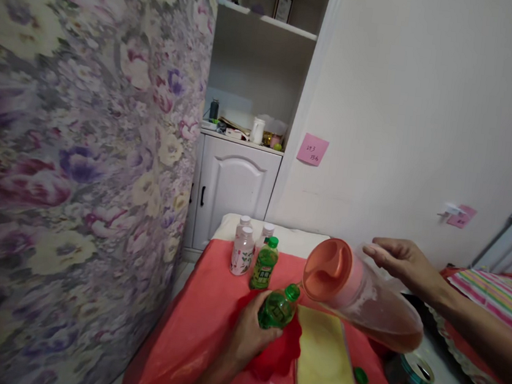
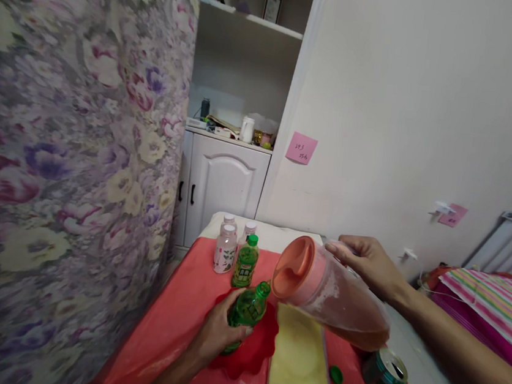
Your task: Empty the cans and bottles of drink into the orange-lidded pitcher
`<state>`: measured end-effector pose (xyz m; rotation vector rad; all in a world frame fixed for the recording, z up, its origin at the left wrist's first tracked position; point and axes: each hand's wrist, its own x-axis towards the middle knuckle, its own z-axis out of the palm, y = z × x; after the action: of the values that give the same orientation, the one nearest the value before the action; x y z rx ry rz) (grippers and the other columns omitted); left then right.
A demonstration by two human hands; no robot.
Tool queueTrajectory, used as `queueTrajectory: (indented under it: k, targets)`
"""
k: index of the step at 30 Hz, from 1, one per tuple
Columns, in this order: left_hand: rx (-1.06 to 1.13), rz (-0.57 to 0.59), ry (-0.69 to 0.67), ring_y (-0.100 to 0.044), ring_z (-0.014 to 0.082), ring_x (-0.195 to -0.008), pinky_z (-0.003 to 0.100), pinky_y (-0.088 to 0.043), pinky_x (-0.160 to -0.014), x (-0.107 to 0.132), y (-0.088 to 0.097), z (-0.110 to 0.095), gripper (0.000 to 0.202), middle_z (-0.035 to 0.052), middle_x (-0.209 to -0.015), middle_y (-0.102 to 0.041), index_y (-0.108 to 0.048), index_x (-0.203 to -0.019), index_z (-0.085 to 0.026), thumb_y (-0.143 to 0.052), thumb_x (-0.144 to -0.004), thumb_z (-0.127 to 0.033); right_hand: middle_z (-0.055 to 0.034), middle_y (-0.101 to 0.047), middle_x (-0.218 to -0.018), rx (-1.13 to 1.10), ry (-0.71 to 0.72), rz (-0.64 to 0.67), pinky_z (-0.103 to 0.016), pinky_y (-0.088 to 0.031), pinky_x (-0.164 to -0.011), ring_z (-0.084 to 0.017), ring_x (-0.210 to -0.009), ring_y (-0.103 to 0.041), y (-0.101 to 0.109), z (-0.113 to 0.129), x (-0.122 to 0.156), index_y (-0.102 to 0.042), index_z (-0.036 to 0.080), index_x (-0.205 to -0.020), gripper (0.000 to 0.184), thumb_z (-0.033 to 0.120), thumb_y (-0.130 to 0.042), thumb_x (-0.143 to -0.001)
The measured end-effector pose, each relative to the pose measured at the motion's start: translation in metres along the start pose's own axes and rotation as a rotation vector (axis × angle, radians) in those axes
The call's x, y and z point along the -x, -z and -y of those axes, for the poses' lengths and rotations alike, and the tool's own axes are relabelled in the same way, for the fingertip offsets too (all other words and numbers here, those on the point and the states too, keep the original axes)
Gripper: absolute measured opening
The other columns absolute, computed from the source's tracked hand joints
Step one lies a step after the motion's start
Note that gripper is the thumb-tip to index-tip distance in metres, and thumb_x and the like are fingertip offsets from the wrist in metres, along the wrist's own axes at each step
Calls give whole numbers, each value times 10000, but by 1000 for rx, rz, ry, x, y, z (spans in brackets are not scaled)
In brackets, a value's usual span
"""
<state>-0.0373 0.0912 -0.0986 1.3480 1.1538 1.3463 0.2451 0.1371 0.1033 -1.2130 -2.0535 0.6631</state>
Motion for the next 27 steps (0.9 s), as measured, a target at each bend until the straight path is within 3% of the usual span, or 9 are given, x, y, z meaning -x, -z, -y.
queueTrajectory:
  k: [27]
  targets:
    - [17, 20, 6, -693, 279, -1032, 336, -530, -892, 1, 0, 2, 636, 81, -1118, -764, -652, -1192, -164, -688, -568, -48, 69, -269, -597, 5, 7, 16, -271, -211, -514, -104, -543, -241, 0, 8, 0, -389, 228, -609, 538, 648, -591, -879]
